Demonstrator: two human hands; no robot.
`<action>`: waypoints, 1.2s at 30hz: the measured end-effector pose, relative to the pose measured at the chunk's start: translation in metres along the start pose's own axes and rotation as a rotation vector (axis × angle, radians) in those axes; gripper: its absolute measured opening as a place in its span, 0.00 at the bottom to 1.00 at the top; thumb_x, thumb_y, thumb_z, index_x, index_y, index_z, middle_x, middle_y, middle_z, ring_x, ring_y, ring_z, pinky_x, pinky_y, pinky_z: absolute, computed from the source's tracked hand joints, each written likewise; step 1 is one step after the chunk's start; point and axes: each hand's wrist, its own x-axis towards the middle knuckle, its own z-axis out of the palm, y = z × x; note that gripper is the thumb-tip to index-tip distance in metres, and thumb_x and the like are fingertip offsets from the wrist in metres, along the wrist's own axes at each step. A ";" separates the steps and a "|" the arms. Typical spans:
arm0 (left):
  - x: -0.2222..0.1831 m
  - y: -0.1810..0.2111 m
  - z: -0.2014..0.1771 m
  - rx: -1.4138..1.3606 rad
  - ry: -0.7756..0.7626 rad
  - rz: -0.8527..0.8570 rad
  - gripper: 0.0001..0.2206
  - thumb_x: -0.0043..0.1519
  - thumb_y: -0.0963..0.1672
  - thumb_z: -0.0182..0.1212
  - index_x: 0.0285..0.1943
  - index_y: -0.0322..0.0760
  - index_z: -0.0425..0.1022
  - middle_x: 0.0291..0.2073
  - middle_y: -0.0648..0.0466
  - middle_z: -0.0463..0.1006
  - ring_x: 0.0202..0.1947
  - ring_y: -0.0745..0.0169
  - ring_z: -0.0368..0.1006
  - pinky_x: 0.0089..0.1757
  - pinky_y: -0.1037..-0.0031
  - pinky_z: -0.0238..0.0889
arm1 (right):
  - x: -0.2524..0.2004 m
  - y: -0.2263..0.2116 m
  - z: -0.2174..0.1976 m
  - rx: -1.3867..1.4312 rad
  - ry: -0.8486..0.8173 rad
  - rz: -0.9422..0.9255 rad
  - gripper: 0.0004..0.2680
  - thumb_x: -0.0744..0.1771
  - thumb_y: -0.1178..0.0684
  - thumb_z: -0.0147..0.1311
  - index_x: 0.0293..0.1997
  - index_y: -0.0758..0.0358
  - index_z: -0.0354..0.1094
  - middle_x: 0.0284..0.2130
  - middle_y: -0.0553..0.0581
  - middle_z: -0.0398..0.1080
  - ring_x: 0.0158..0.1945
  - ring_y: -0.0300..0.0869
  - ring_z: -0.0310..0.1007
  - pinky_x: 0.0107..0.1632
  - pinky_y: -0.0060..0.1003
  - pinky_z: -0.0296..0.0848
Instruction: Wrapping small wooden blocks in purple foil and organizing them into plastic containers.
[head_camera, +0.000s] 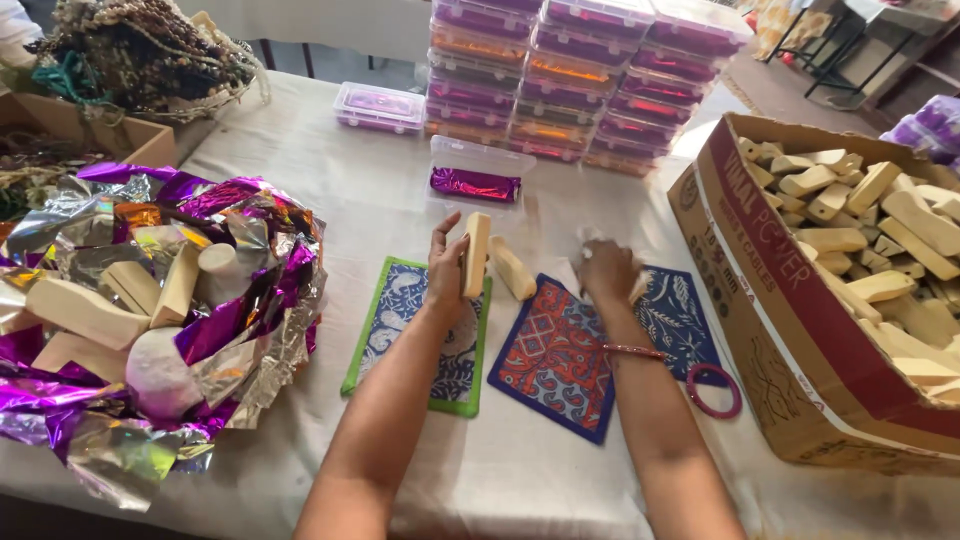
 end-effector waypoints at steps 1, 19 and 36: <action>-0.001 -0.003 0.001 -0.002 -0.047 -0.017 0.20 0.66 0.42 0.49 0.68 0.53 0.64 0.43 0.52 0.78 0.33 0.63 0.75 0.32 0.72 0.71 | -0.002 0.014 0.015 0.150 -0.090 0.038 0.12 0.61 0.52 0.55 0.47 0.51 0.79 0.49 0.60 0.78 0.53 0.59 0.75 0.55 0.59 0.70; -0.014 -0.016 0.012 0.235 -0.419 -0.306 0.19 0.70 0.49 0.57 0.64 0.33 0.71 0.45 0.45 0.79 0.38 0.57 0.78 0.32 0.70 0.73 | -0.033 -0.084 -0.040 0.815 0.054 -0.206 0.10 0.72 0.47 0.48 0.51 0.61 0.73 0.50 0.60 0.73 0.59 0.51 0.72 0.62 0.46 0.71; 0.006 -0.035 0.000 0.341 -0.354 -0.178 0.21 0.71 0.48 0.52 0.67 0.29 0.72 0.48 0.41 0.80 0.39 0.57 0.80 0.37 0.70 0.77 | -0.031 -0.098 -0.050 0.594 0.039 -0.166 0.11 0.71 0.45 0.50 0.52 0.60 0.69 0.57 0.63 0.70 0.63 0.59 0.67 0.64 0.52 0.66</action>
